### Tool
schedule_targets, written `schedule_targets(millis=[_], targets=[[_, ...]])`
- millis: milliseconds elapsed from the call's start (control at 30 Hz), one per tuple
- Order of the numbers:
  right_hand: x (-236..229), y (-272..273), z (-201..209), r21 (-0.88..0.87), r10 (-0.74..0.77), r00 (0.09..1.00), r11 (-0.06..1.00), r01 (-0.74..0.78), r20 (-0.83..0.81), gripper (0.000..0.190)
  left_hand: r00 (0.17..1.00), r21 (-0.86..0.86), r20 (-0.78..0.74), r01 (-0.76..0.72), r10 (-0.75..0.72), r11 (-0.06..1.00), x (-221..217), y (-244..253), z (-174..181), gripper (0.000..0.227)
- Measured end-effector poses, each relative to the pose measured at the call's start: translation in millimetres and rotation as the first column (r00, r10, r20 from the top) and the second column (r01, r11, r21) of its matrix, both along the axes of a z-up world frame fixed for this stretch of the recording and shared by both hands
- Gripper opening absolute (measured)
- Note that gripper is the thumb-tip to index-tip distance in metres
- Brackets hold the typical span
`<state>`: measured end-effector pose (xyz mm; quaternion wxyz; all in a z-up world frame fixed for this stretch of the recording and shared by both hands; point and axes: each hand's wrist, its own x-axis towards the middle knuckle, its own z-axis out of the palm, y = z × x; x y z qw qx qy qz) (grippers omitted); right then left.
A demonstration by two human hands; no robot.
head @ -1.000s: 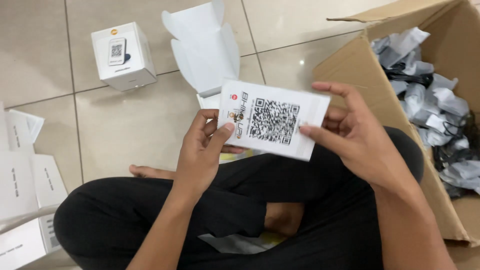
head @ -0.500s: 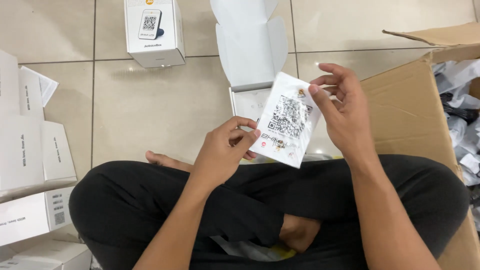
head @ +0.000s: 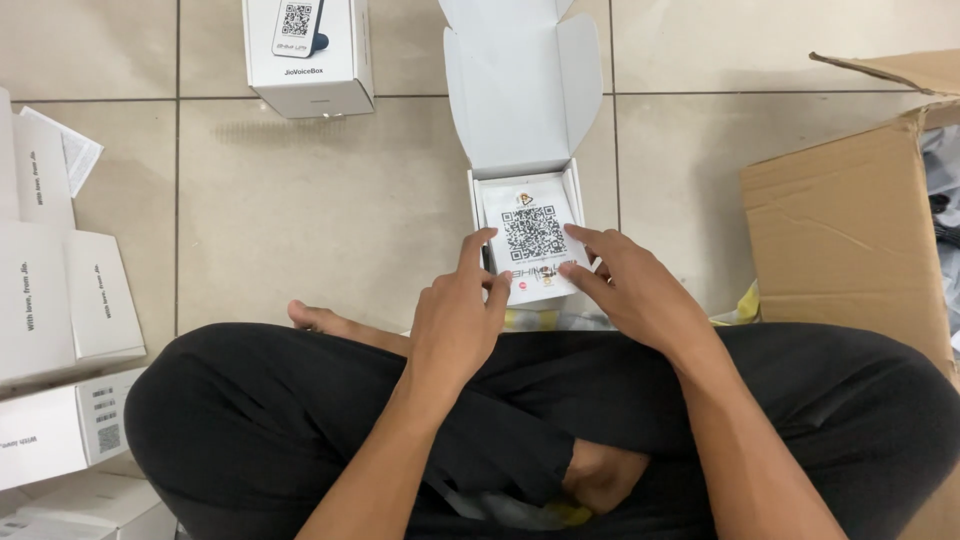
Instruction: The person packs electronic device boxes with power cables and QR code stickers.
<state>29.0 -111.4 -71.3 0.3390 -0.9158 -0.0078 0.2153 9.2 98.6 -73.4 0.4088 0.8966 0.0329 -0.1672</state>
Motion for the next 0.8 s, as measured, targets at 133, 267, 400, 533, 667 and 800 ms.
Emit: schedule_targets(millis=[133,267,400,533,667,800], targets=[[2,9,5,-0.087,0.070,0.998,0.994,-0.070,-0.004,0.069,0.991,0.110,0.100,0.083,-0.094,0.990,-2,-2,-8,0.050],[2,7,-4,-0.143,0.141,0.988,0.981,-0.131,0.056,0.085,0.973,0.196,0.127,0.165,-0.192,0.967,-4,-2,-16,0.063],[2,7,-5,-0.144,0.166,0.981,0.978,-0.151,0.099,0.086,0.943,0.311,0.205,0.192,-0.263,0.931,-5,-2,-18,0.064],[1,4,-12,-0.162,0.172,0.975,0.975,-0.149,0.138,0.078,0.927,0.395,0.242,0.174,-0.285,0.902,-5,-7,-16,0.060],[2,5,-16,-0.187,0.175,0.973,0.971,-0.146,0.148,0.070,0.918,0.455,0.265,0.151,-0.295,0.878,-6,-10,-26,0.049],[3,7,-13,-0.196,0.153,0.988,0.970,-0.146,0.023,0.071,0.886,0.509,0.296,0.170,-0.357,0.844,-6,-11,-30,0.051]])
